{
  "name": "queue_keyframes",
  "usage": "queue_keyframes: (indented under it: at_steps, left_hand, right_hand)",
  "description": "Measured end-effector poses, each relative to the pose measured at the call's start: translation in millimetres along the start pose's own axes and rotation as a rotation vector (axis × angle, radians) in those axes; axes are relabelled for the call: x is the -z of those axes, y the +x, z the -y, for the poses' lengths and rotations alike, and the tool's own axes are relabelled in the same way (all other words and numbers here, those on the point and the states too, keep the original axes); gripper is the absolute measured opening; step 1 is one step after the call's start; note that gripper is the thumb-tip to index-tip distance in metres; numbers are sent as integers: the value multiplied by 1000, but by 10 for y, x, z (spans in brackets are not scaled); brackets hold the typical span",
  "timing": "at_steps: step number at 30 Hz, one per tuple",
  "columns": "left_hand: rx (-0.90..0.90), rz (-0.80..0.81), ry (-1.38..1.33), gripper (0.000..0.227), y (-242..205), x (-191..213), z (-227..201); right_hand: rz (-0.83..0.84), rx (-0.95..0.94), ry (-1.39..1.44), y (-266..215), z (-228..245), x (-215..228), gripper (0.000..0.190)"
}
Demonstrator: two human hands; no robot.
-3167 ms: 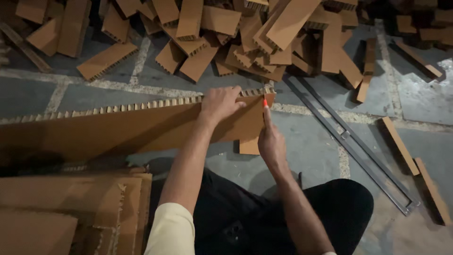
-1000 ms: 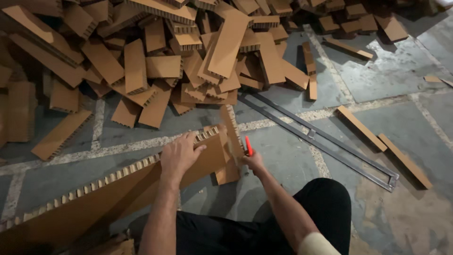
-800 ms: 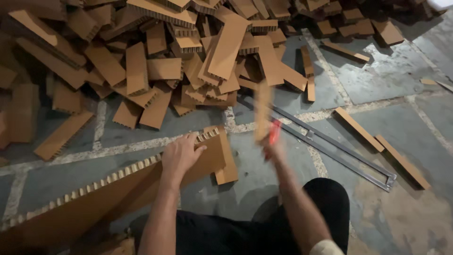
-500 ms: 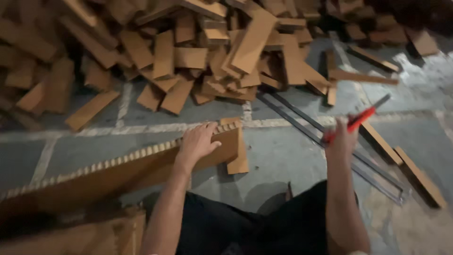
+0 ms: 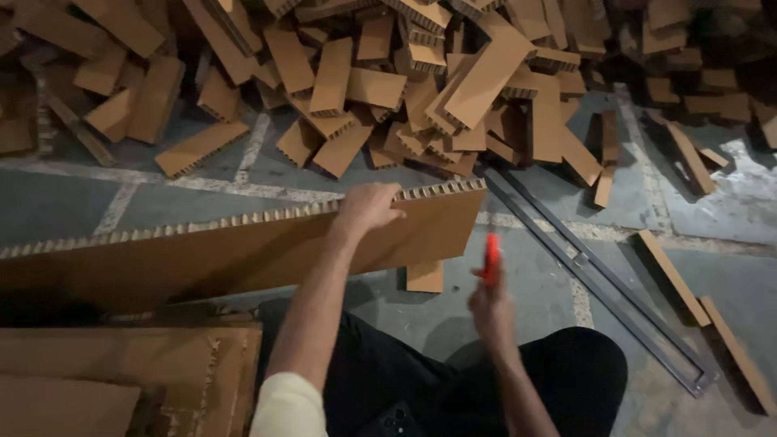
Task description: The person sits on a tiled floor and uses a red utility knife to cut a large corrugated cardboard sheet into smaller rectangular strips. They repeatedly score the cardboard, snap off the cut sections, and toss them onto a growing pile. A metal square tool is visible nearby but not used during the cutting.
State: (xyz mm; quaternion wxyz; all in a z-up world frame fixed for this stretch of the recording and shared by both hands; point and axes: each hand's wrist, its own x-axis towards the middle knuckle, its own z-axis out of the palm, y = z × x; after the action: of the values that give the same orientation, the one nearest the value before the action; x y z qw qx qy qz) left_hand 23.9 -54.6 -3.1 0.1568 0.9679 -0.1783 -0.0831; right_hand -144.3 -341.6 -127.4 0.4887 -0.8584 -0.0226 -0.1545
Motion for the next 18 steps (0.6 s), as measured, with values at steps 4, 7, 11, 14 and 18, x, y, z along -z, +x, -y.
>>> queue_keyframes:
  at_steps: [4,7,11,14,18]
  left_hand:
    - [-16,-106,77,44,82,-61,-36]
    - [20,-93,75,47,96,-69,-20]
    - [-4,-173,57,48,116,-53,4]
    - [3,-159,60,51,146,-52,8]
    - [18,-138,53,51,181,-35,26]
  right_hand:
    - [20,150,-233,208,396,-240,76]
    - [71,116,-303,340,579,-339,79]
    - [70,107,-366,502,671,-453,71]
    - [74,112,-363,547,636,-512,71]
    - [79,130,-368,597,618,-544,76]
